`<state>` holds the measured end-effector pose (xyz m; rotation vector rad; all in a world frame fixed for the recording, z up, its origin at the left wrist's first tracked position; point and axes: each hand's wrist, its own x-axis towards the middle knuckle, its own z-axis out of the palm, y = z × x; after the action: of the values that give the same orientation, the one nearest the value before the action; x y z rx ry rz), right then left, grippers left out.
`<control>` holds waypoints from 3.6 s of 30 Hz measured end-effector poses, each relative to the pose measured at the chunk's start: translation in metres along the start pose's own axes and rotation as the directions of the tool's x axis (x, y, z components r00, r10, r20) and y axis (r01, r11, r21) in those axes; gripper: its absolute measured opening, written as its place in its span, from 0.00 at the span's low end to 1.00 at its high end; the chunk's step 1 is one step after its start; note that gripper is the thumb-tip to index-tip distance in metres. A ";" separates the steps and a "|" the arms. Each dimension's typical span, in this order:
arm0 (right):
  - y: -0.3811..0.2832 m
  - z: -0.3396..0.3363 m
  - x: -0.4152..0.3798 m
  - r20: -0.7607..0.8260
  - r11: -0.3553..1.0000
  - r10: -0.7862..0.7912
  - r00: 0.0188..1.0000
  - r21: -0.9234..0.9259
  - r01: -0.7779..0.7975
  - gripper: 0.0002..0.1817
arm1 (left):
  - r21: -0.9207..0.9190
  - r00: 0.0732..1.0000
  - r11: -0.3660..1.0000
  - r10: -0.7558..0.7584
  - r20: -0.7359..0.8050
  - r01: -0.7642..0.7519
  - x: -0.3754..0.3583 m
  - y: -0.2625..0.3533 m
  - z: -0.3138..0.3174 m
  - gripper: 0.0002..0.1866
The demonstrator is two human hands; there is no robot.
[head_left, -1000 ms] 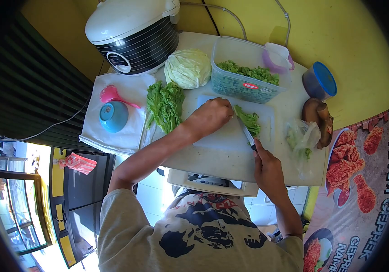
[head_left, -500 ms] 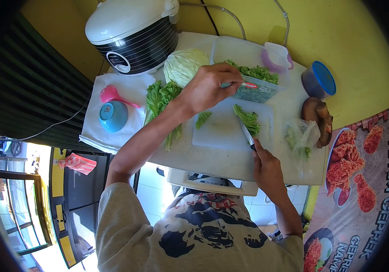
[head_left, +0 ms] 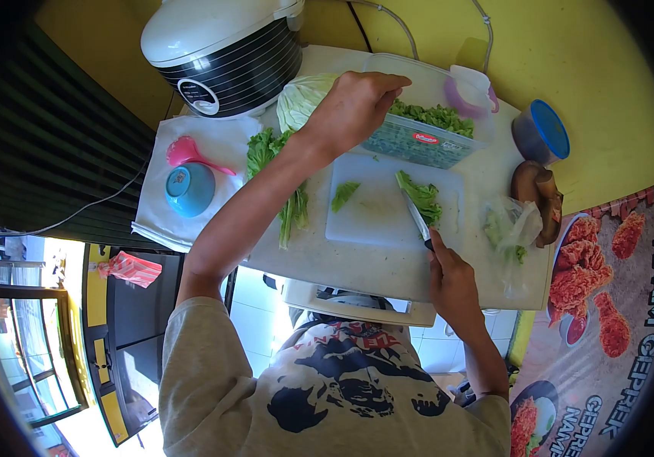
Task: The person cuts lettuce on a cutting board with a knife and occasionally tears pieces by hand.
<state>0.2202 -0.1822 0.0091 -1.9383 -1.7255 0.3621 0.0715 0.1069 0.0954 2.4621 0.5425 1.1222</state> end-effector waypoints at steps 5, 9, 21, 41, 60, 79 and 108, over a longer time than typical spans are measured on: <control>-0.001 -0.001 -0.001 -0.008 1.000 0.007 1.000 0.029 -0.007 0.28 | 0.041 0.969 0.993 0.116 -0.219 -0.109 -0.024 0.009 -0.005 0.10; -0.002 -0.002 0.001 -0.006 0.999 0.020 1.000 0.035 -0.020 0.27 | 0.126 0.992 0.989 0.092 -0.084 -0.081 -0.066 0.017 -0.014 0.10; -0.002 -0.002 0.005 0.000 0.999 0.018 1.000 0.030 -0.018 0.28 | 0.152 0.933 0.973 -0.211 0.290 0.173 -0.139 0.013 -0.002 0.11; -0.002 -0.003 0.005 -0.013 1.000 0.006 1.000 0.020 -0.006 0.27 | 0.109 0.976 0.981 -0.177 0.128 0.163 -0.123 -0.008 0.010 0.15; -0.007 -0.007 0.003 0.015 1.000 0.020 1.000 -0.009 -0.020 0.26 | 0.238 0.975 0.967 0.133 -0.177 -0.089 -0.046 0.013 0.002 0.10; -0.010 -0.003 0.002 0.017 0.992 0.008 1.000 0.126 -0.010 0.27 | 0.301 0.961 0.929 -0.256 0.105 0.215 -0.131 0.000 0.018 0.11; -0.016 0.007 0.011 -0.019 0.990 -0.108 0.994 -0.090 0.106 0.26 | 0.081 0.960 0.985 -0.169 0.225 0.155 -0.128 0.017 0.017 0.34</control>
<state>0.2047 -0.1693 0.0132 -1.8935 -1.8500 0.2251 0.0102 0.0269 0.0136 2.5040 0.7017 0.7527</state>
